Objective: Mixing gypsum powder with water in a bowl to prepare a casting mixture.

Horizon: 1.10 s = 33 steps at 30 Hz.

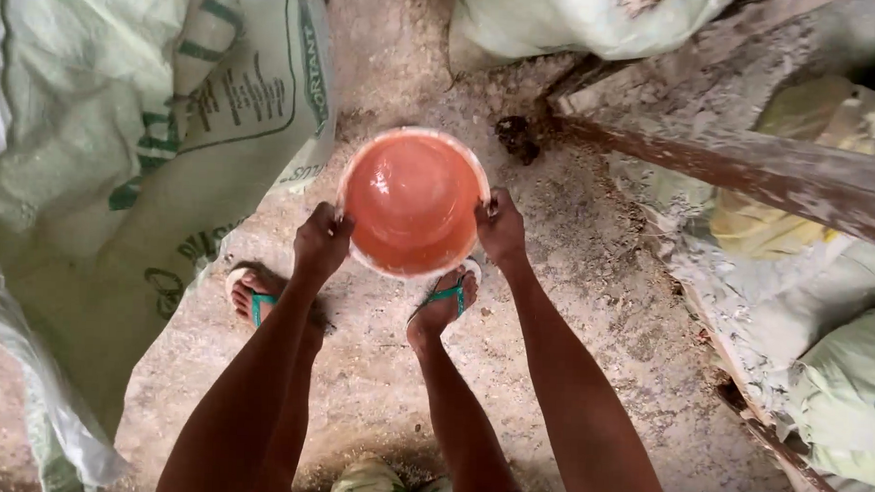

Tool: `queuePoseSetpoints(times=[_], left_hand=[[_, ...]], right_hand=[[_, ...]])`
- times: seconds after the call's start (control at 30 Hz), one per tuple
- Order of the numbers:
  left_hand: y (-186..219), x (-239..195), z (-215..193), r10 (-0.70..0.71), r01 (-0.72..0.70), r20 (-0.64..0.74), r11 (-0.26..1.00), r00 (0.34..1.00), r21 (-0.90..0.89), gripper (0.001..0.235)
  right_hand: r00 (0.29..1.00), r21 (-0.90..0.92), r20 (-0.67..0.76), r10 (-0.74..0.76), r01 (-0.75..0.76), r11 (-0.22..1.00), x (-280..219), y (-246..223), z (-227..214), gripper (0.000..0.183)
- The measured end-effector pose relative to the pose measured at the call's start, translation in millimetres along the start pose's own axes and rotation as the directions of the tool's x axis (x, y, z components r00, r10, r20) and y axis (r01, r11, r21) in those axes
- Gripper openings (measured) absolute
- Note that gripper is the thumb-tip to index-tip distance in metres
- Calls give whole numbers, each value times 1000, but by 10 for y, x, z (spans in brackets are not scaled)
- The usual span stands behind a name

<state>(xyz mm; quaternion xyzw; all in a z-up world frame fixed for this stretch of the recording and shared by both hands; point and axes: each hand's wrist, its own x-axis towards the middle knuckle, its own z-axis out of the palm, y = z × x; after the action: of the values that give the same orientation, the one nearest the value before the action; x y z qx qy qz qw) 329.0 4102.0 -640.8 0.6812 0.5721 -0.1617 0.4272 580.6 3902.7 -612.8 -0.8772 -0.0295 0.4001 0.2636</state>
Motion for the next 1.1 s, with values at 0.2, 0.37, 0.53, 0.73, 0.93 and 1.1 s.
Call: queuePoseSetpoints(times=[0.2, 0.37, 0.53, 0.73, 0.93, 1.1], left_hand=[[938, -934, -603, 130, -130, 10, 990, 991, 57, 63], [2452, -2404, -2644, 751, -755, -83, 654, 655, -43, 26], [2952, -1203, -3559, 469, -344, -424, 876, 775, 339, 57], [2865, -140, -3320, 346, -263, -239, 910, 907, 320, 41], [2286, -69, -3823, 770, -649, -148, 610, 621, 454, 22], [2562, -885, -3575, 868, -209, -272, 382, 415, 900, 40]], right_hand=[[997, -373, 70, 13, 14, 928, 19, -514, -255, 46], [915, 187, 282, -287, 241, 952, -1044, -3176, -839, 86], [912, 464, 410, 13, -220, 858, -1430, -4762, -567, 97], [958, 286, 281, -65, -18, 958, -1506, -4744, -604, 44], [909, -317, 377, -177, 306, 898, -1448, -4626, -1153, 39], [918, -140, 303, -258, 311, 940, -1453, -4767, -1054, 58]])
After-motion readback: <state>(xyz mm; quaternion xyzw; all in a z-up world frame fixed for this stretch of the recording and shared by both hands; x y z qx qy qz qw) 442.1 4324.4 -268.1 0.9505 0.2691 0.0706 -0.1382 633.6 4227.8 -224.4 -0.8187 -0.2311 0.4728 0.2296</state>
